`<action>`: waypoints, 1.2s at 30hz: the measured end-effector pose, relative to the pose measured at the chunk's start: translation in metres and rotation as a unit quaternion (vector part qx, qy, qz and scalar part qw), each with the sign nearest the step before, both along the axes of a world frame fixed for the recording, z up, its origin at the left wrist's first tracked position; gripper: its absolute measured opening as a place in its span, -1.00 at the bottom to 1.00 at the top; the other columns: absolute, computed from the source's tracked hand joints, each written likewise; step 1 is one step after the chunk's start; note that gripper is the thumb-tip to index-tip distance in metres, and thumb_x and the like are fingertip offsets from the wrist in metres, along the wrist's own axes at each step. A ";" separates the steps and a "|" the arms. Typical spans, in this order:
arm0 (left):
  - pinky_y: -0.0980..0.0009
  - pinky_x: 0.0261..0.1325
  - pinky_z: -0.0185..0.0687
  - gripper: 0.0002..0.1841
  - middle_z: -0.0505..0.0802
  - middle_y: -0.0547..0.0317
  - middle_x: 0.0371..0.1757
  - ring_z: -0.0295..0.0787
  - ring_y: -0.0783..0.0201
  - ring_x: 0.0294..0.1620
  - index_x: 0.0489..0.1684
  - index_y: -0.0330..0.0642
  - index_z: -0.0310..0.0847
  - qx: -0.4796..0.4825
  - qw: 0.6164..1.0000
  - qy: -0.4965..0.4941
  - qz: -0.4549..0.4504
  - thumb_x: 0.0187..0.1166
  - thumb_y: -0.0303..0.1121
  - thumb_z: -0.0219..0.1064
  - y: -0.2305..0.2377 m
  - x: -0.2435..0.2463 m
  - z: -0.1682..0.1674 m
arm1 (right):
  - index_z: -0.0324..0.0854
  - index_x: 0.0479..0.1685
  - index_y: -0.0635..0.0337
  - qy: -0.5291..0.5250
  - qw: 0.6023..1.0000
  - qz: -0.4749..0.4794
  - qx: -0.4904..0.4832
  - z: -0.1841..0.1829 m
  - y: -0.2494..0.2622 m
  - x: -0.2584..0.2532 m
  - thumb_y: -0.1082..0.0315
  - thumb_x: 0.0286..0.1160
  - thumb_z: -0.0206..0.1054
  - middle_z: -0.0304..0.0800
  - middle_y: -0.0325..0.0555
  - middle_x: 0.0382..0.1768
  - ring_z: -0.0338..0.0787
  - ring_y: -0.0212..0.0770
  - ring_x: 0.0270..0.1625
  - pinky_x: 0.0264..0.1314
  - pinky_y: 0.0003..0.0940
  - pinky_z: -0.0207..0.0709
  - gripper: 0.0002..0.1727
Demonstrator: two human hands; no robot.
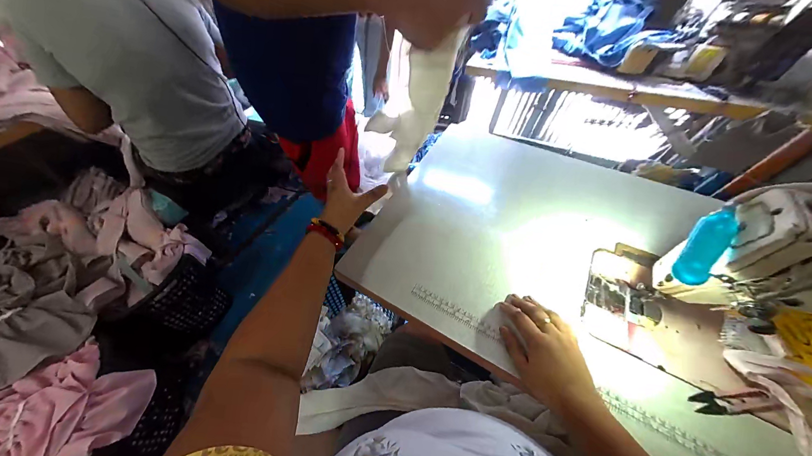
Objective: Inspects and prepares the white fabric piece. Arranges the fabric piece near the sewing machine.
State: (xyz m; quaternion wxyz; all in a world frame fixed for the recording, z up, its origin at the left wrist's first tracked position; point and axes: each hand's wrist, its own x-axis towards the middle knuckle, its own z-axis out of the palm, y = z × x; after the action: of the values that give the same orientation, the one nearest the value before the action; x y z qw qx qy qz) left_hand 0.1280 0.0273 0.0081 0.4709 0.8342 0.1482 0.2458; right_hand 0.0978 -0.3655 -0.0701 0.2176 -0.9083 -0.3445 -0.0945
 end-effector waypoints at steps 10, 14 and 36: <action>0.17 0.38 0.64 -0.28 0.78 -0.18 0.28 0.77 0.15 0.24 0.72 -0.32 0.22 0.006 0.967 -0.025 -0.252 0.56 -0.36 0.46 -0.139 0.109 0.101 | 0.70 0.40 0.13 0.040 0.999 -0.006 -0.007 0.004 -0.003 -0.002 0.12 0.73 0.11 0.65 0.01 0.53 0.52 0.15 0.66 0.70 0.18 0.30 -0.54; 0.18 0.20 0.71 -0.69 0.77 -0.23 0.12 0.78 0.09 0.03 0.37 -0.39 0.56 0.062 0.932 0.148 -0.324 0.82 -0.44 0.08 -0.170 0.117 0.065 | 0.73 0.31 0.23 0.121 0.989 -0.022 0.088 0.015 -0.012 -0.003 0.27 0.65 0.23 0.70 0.10 0.46 0.58 0.13 0.60 0.67 0.08 0.35 -0.62; 0.01 0.62 0.43 -0.74 0.84 -0.07 0.33 0.71 -0.02 0.46 0.08 -0.22 0.85 0.195 0.901 -0.045 -0.385 0.62 -0.41 0.26 -0.199 -0.136 -0.072 | 0.80 0.11 0.24 0.049 0.990 -0.134 0.000 0.024 -0.027 -0.016 0.36 0.35 0.44 0.76 0.37 0.21 0.61 0.56 0.34 0.25 0.61 0.35 -0.66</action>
State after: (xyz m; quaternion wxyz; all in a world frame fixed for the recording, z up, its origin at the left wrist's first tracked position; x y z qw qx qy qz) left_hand -0.0084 -0.1718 -0.0642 0.3632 0.8893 -0.2567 0.1061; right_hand 0.0818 -0.3926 -0.0462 0.2200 -0.9497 -0.2089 -0.0777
